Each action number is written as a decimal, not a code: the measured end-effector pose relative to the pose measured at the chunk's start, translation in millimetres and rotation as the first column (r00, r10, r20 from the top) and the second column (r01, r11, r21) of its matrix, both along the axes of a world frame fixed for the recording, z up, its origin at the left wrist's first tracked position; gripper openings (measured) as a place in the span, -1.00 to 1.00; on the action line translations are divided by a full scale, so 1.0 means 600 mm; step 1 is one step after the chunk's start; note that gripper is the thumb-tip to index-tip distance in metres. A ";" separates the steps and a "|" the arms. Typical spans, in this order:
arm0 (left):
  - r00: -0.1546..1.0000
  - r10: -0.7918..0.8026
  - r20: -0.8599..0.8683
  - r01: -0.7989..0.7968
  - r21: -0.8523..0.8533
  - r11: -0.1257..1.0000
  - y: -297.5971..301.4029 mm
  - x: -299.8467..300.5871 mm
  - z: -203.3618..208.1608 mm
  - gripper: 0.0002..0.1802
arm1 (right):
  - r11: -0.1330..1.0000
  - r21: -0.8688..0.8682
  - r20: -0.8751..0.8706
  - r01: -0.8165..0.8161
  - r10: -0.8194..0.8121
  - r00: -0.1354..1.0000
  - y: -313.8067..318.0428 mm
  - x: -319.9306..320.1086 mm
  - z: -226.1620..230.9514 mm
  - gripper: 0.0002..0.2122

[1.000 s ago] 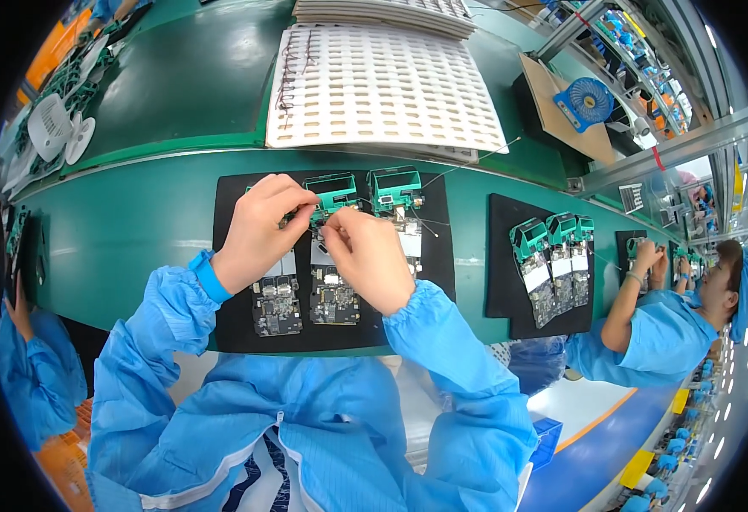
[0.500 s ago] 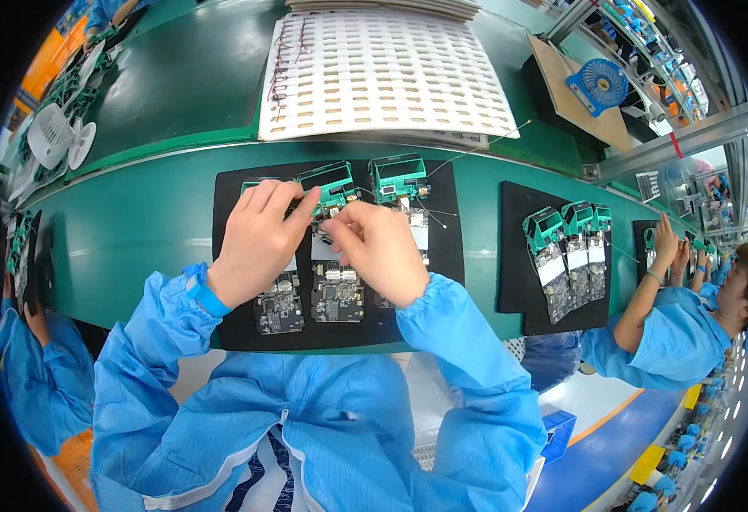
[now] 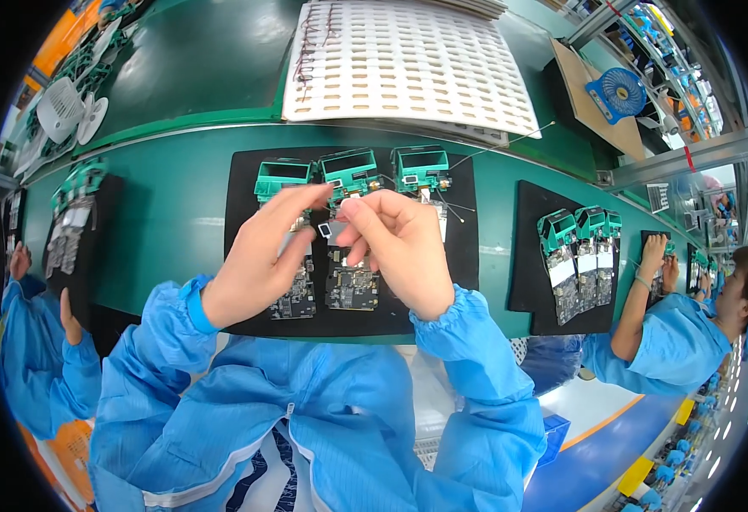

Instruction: Assembling components onto printed circuit boards at an electronics factory workstation.

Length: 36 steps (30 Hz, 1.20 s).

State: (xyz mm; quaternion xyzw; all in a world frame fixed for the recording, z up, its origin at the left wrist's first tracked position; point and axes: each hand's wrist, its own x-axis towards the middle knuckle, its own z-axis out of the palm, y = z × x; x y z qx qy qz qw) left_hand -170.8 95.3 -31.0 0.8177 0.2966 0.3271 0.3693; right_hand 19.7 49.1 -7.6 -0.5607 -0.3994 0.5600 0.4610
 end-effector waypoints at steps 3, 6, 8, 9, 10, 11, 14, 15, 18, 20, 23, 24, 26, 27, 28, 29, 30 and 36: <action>0.925 0.126 0.359 0.152 -0.654 0.741 -0.025 -0.020 0.000 -0.70 | 0.999 0.027 -0.055 -0.026 0.027 0.998 -0.007 -0.028 -0.004 -0.81; 0.879 0.262 0.399 0.142 -0.743 0.654 -0.015 -0.053 -0.008 -0.83 | 0.997 0.026 -0.014 -0.069 0.070 0.997 -0.011 -0.059 -0.006 -0.84; 0.884 0.243 0.400 0.119 -0.695 0.709 -0.005 -0.076 -0.011 -0.84 | 0.997 0.041 -0.040 -0.069 0.070 0.997 -0.009 -0.079 -0.010 -0.86; 0.899 0.248 0.361 0.071 -0.679 0.731 0.003 -0.086 -0.007 -0.86 | 0.994 0.064 0.038 -0.090 0.088 0.995 -0.005 -0.088 -0.010 -0.86; 0.907 0.241 0.346 0.049 -0.655 0.754 0.014 -0.095 -0.008 -0.87 | 0.990 0.087 0.117 -0.113 0.102 0.988 0.000 -0.096 -0.009 -0.86; 0.914 0.234 0.331 0.029 -0.629 0.777 0.026 -0.101 -0.009 -0.88 | 0.976 0.171 0.175 -0.137 0.107 0.979 0.007 -0.101 -0.030 -0.90; 0.947 0.242 0.209 -0.166 -0.324 0.931 0.056 -0.109 -0.018 -0.90 | 0.870 0.399 0.600 -0.291 -0.008 0.800 0.033 -0.122 -0.047 -0.94; 0.964 0.247 0.095 -0.233 -0.138 0.963 0.063 -0.112 -0.019 -0.90 | 0.870 0.398 0.600 -0.291 -0.007 0.800 0.039 -0.128 -0.049 -0.94; 0.962 0.259 0.086 -0.264 0.054 0.963 0.072 -0.110 -0.037 -0.88 | 0.851 0.369 0.791 -0.373 -0.076 0.608 0.052 -0.146 -0.063 -0.93; 0.963 0.256 0.078 -0.265 0.156 0.951 0.075 -0.111 -0.046 -0.87 | 0.855 0.345 0.815 -0.388 -0.067 0.576 0.055 -0.151 -0.067 -0.93; 0.967 0.251 0.047 -0.255 0.197 0.947 0.075 -0.113 -0.053 -0.85 | 0.860 0.317 0.838 -0.399 -0.057 0.542 0.057 -0.155 -0.070 -0.93; 0.970 0.240 0.032 -0.240 0.237 0.941 0.075 -0.114 -0.055 -0.85 | 0.862 0.314 0.839 -0.397 -0.057 0.542 0.057 -0.156 -0.071 -0.93; 0.973 0.230 0.017 -0.226 0.275 0.934 0.075 -0.114 -0.059 -0.84 | 0.868 0.296 0.847 -0.398 -0.046 0.530 0.056 -0.156 -0.073 -0.93; 0.974 0.226 0.009 -0.219 0.287 0.933 0.074 -0.114 -0.061 -0.81 | 0.874 0.280 0.853 -0.397 -0.037 0.520 0.055 -0.154 -0.075 -0.93; 0.976 0.219 0.002 -0.210 0.298 0.931 0.073 -0.112 -0.062 -0.78 | 0.875 0.279 0.854 -0.395 -0.037 0.520 0.055 -0.151 -0.076 -0.93; 0.976 0.216 0.000 -0.206 0.297 0.932 0.072 -0.109 -0.063 -0.78 | 0.877 0.264 0.854 -0.401 -0.020 0.519 0.055 -0.147 -0.076 -0.93; 0.978 0.205 -0.034 -0.185 0.312 0.932 0.071 -0.107 -0.064 -0.73 | 0.880 0.250 0.854 -0.405 -0.003 0.520 0.054 -0.142 -0.077 -0.93; 0.956 0.248 -0.159 -0.139 0.498 0.856 0.075 -0.127 -0.073 -0.46 | 0.842 0.386 0.803 -0.378 -0.105 0.587 0.043 -0.112 -0.067 -0.91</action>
